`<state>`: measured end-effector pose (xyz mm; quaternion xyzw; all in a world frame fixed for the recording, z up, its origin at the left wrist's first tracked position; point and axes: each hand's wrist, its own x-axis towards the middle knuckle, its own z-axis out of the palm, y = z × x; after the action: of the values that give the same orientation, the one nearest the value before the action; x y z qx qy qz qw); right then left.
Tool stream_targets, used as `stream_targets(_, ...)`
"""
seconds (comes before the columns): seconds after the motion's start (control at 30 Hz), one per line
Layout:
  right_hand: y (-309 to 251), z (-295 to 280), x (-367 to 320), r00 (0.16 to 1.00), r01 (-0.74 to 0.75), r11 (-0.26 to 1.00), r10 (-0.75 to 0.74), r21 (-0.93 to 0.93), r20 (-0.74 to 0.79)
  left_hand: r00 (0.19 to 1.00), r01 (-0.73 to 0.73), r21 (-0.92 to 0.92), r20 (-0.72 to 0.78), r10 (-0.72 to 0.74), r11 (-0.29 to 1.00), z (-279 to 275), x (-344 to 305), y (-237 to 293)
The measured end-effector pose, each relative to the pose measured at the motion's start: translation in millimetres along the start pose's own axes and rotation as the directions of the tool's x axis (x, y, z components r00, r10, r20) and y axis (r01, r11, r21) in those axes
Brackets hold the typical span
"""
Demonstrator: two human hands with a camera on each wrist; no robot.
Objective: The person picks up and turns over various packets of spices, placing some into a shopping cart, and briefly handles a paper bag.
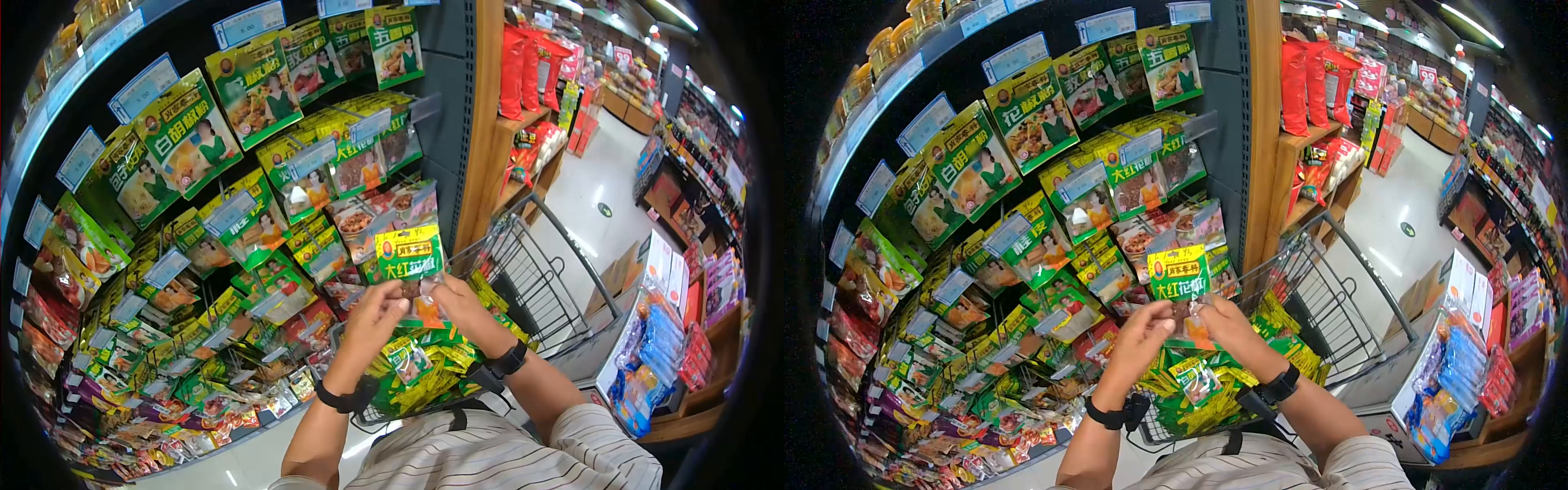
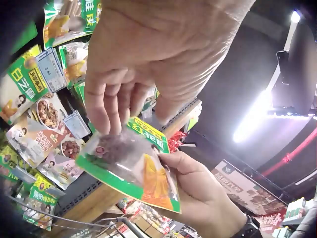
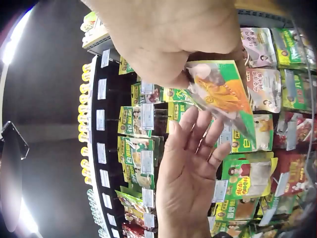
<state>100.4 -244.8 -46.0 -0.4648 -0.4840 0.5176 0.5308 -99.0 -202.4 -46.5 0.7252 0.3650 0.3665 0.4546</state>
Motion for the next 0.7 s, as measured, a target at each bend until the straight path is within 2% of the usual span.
stream_targets(0.03,0,-2,5,0.999,-0.037,0.995,0.038,0.089,-0.004,0.999,-0.002,-0.025,-0.05,0.001,1.0,-3,3,-5)
stream_targets(0.07,0,-5,9,0.997,-0.076,0.981,0.078,0.179,-0.004,0.986,-0.025,-0.006,-0.163,0.024,1.0,-6,11,-10)
stream_targets(0.1,1,-8,13,0.993,-0.116,0.957,0.12,0.267,-0.001,0.983,-0.012,-0.068,-0.186,-0.001,0.998,-9,17,-18)
stream_targets(0.17,9,-18,23,0.987,-0.162,0.938,0.153,0.306,0.052,0.973,0.01,-0.192,-0.226,-0.054,0.981,-14,30,-32)
stream_targets(0.2,13,-22,28,0.985,-0.172,0.933,0.158,0.315,0.069,0.986,0.126,-0.358,-0.059,-0.157,0.925,-20,30,-7)
stream_targets(0.3,-7,-15,25,0.983,-0.171,0.944,0.144,0.283,0.117,0.987,0.129,-0.437,-0.027,-0.157,0.89,-16,43,-4)
stream_targets(0.43,-8,-15,33,0.983,-0.183,0.94,0.17,0.287,0.069,0.982,-0.029,-0.498,-0.178,-0.069,0.866,-27,77,-11)
stream_targets(0.47,-13,-18,31,0.994,-0.106,0.971,0.095,0.213,0.059,0.972,-0.092,-0.5,-0.232,-0.031,0.861,-32,89,-9)
stream_targets(0.57,-13,-24,23,0.991,-0.136,0.977,0.131,0.164,0.039,0.941,-0.17,-0.291,-0.332,0.068,0.941,-53,127,-17)
stream_targets(0.63,-6,-28,17,0.983,-0.183,0.969,0.178,0.163,0.044,0.899,-0.212,-0.09,-0.409,0.158,0.973,-62,147,-13)
stream_targets(0.7,2,-32,8,0.975,-0.222,0.959,0.215,0.174,0.056,0.872,-0.197,0.068,-0.443,0.207,0.978,-66,160,-10)
